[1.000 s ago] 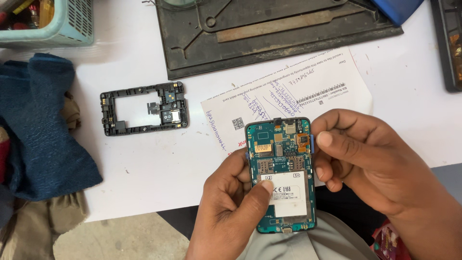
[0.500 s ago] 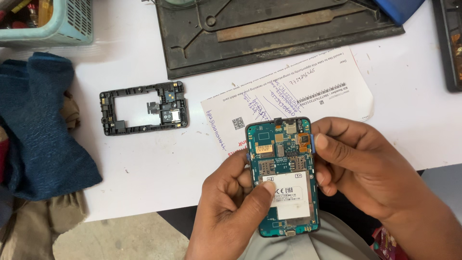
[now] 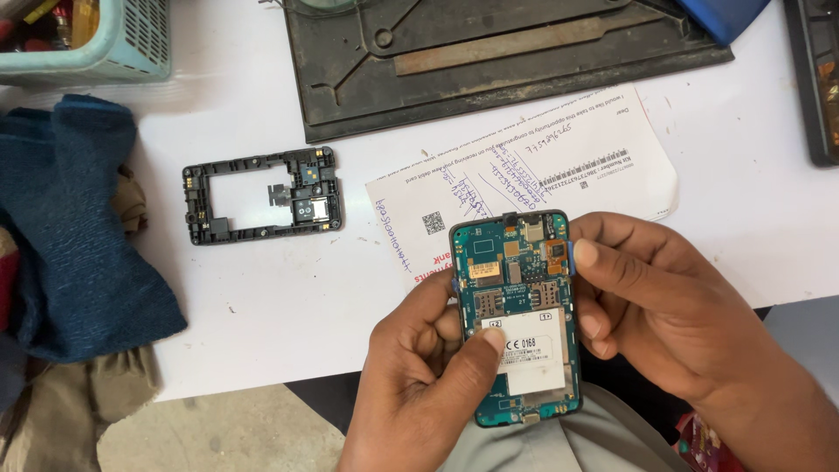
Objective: The person holds a disassembled smartphone motherboard and uses a small blue plastic tool to press and align components along the edge. They then place the motherboard into the phone's black plastic frame, aligning the camera and connectors, and press the frame to secure it.
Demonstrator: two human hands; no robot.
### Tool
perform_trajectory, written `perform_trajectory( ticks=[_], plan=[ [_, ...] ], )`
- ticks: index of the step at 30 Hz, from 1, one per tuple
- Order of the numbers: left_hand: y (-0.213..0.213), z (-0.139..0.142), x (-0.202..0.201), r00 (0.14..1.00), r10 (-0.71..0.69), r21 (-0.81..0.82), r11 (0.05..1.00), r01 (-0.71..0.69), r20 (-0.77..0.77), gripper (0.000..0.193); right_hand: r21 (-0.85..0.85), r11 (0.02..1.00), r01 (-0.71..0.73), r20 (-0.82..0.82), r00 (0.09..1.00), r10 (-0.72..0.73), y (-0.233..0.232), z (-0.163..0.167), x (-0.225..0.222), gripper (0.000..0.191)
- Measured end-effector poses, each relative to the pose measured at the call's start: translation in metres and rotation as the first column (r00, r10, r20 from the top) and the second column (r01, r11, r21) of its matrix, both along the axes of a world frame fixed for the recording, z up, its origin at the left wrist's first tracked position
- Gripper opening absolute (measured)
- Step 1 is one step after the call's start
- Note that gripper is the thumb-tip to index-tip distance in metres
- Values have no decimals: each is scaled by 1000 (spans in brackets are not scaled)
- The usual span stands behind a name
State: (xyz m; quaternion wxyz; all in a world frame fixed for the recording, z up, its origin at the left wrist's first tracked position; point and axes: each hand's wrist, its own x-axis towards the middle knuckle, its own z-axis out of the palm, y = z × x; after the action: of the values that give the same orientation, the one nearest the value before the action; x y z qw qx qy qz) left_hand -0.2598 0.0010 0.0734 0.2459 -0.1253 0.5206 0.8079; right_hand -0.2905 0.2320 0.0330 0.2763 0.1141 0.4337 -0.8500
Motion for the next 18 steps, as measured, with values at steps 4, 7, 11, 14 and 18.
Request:
perform_trajectory(
  ticks=[4, 7, 11, 14, 18],
  plan=[
    [0, -1, 0, 1000, 1, 5, 1000, -1, -7, 49, 70, 997, 18, 58, 998, -23, -2, -1, 1, 31],
    [1, 0, 0, 1000, 4, 12, 1000, -4, 1, 48, 80, 997, 15, 53, 998, -19, -4, 0, 3, 34],
    [3, 1, 0, 1000, 3, 2, 1000, -3, 8, 47, 103, 994, 24, 43, 999, -28, -7, 2, 4, 35],
    [4, 2, 0, 1000, 0, -26, 1000, 0, 11, 47, 31, 999, 30, -10, 1000, -29, -9, 3, 6, 35],
    [6, 2, 2, 1000, 10, -35, 999, -10, -5, 46, 91, 992, 88, 44, 995, -93, -13, 4, 10, 32]
  ],
)
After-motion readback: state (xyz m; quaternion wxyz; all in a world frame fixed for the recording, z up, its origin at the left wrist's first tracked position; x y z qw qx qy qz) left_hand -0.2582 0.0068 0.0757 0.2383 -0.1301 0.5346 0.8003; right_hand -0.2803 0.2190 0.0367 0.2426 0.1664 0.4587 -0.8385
